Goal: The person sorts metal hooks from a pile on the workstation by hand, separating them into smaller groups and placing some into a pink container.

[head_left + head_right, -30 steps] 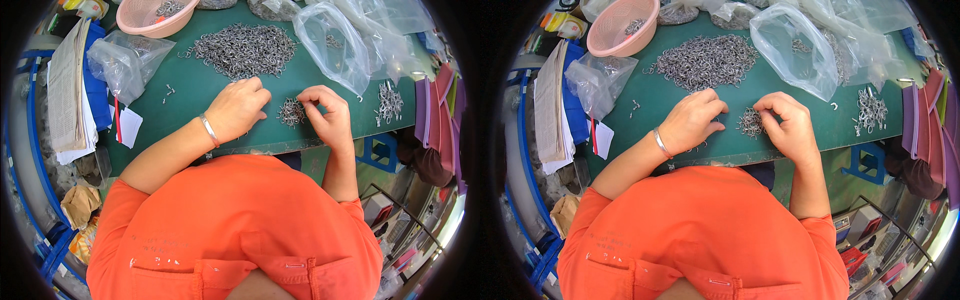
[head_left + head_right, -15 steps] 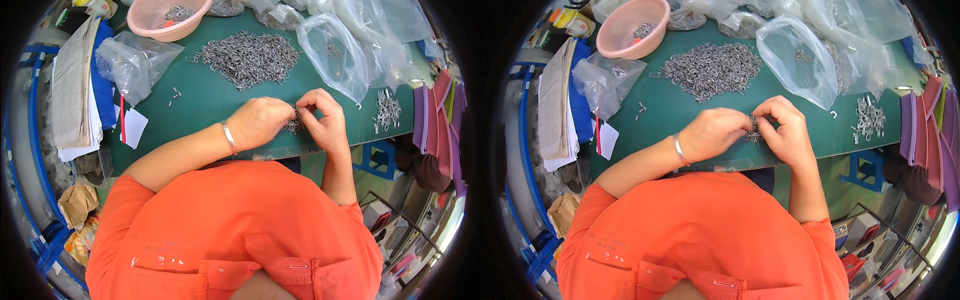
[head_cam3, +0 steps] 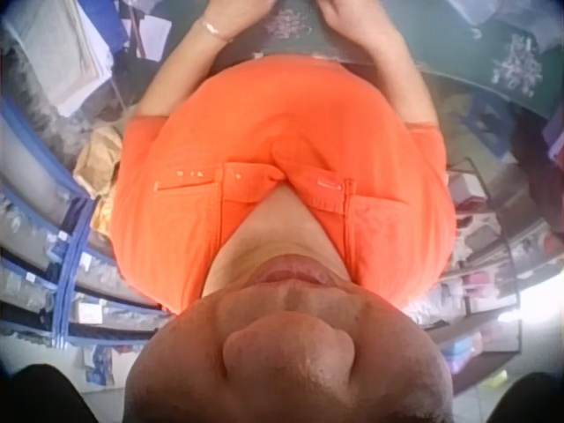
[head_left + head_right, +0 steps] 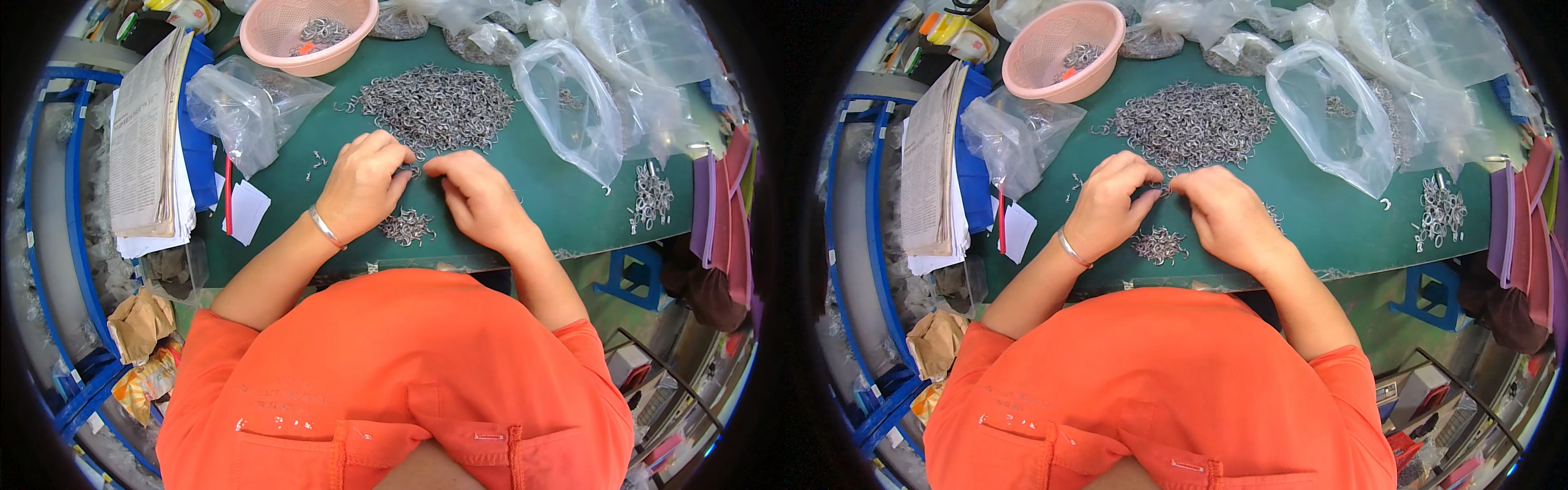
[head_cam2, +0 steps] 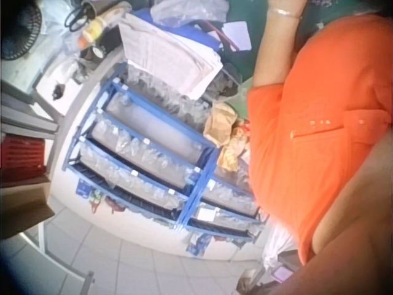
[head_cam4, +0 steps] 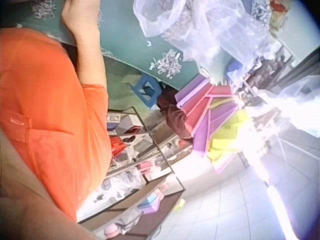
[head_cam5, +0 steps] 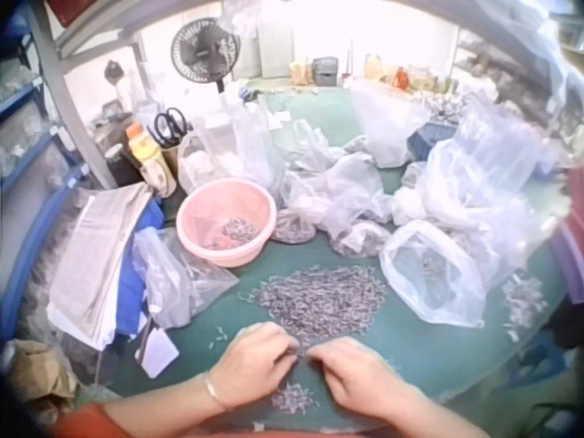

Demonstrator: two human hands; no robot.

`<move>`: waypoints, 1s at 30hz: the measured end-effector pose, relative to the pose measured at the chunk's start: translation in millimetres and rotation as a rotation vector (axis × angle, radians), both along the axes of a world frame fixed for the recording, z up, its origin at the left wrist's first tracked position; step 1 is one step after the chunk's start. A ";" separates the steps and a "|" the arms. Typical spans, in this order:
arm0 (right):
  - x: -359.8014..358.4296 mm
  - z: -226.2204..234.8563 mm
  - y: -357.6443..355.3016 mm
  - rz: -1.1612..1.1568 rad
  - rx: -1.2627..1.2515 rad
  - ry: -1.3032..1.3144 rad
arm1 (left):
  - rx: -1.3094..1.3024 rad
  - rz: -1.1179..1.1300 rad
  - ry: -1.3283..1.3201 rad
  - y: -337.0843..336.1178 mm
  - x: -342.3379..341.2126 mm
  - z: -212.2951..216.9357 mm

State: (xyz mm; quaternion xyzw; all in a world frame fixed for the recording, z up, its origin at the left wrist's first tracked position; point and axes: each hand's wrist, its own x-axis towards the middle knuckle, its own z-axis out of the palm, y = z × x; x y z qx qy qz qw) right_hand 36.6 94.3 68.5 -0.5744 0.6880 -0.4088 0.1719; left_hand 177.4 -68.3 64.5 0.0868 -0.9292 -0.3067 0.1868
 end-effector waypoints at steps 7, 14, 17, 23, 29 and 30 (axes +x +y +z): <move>-2.6 3.8 2.8 0.029 0.051 -0.035 | 0.022 -0.042 -0.015 1.2 2.8 -1.0; -3.4 -1.7 6.2 0.001 -0.073 0.100 | 0.130 0.074 0.091 3.3 0.9 -3.0; -2.1 -2.3 5.9 -0.078 -0.055 0.087 | 0.149 0.063 0.041 -0.1 5.3 1.4; 4.1 -1.7 -1.8 0.026 -0.006 0.214 | 0.060 0.039 0.016 1.2 10.3 -5.0; 10.3 -5.0 -16.3 0.060 -0.109 0.147 | 0.198 0.125 0.005 4.2 11.5 -2.9; 11.5 -4.0 -17.3 0.103 -0.096 0.161 | 0.202 0.131 0.007 3.5 11.9 -2.9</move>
